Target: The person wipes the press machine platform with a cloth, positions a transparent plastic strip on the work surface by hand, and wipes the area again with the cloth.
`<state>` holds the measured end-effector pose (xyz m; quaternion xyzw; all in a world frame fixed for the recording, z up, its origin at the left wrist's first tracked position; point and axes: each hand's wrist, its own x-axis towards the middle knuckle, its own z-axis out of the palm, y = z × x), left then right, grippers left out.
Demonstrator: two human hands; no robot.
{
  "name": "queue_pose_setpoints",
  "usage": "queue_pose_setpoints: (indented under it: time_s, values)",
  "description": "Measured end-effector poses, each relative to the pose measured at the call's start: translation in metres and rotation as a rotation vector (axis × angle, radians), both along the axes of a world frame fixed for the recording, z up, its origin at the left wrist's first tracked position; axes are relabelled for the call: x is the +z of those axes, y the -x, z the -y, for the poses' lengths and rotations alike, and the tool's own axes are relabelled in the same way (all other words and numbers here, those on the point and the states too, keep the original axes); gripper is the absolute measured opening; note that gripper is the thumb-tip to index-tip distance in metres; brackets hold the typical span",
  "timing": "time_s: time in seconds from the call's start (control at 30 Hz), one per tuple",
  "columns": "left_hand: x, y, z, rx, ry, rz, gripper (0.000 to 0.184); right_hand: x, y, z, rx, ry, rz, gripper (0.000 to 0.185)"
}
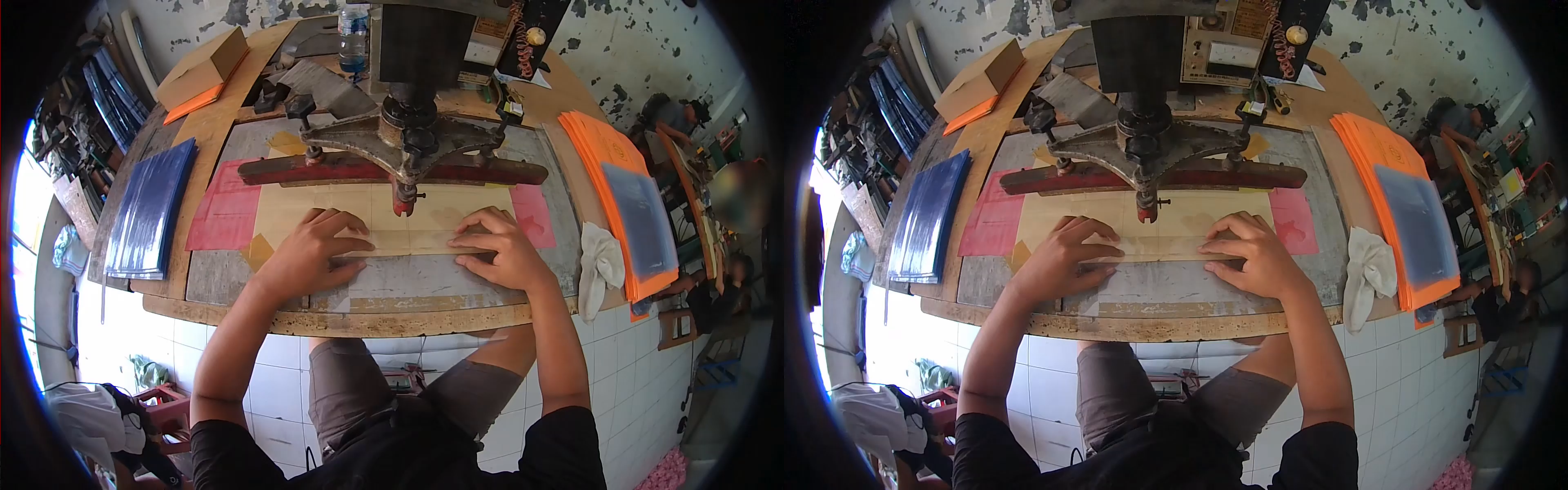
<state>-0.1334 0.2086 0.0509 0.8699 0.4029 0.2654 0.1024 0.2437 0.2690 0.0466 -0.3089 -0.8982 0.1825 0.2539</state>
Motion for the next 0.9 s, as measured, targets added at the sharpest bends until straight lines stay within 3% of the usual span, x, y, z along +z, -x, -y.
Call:
queue_pose_setpoints:
  time_s: [0.3, 0.6, 0.7, 0.8, 0.9]
  values:
    - [0.000, 0.004, -0.002, -0.043, -0.012, -0.001, 0.021, -0.003, 0.000, -0.003, 0.007, 0.003, -0.022, 0.015]
    - [-0.005, 0.004, -0.001, -0.042, -0.011, 0.028, 0.018, -0.009, -0.002, -0.009, -0.089, -0.080, -0.057, 0.022]
    - [-0.005, 0.000, 0.002, -0.040, -0.046, -0.021, 0.020, -0.016, -0.007, -0.013, -0.198, -0.073, -0.085, 0.023]
    - [-0.001, -0.007, 0.017, -0.002, -0.069, -0.090, 0.025, -0.005, -0.026, -0.006, -0.367, -0.371, 0.070, 0.025]
    - [-0.012, -0.017, 0.052, 0.064, -0.084, -0.065, 0.035, -0.004, -0.072, 0.019, -0.726, -0.464, 0.087, 0.044]
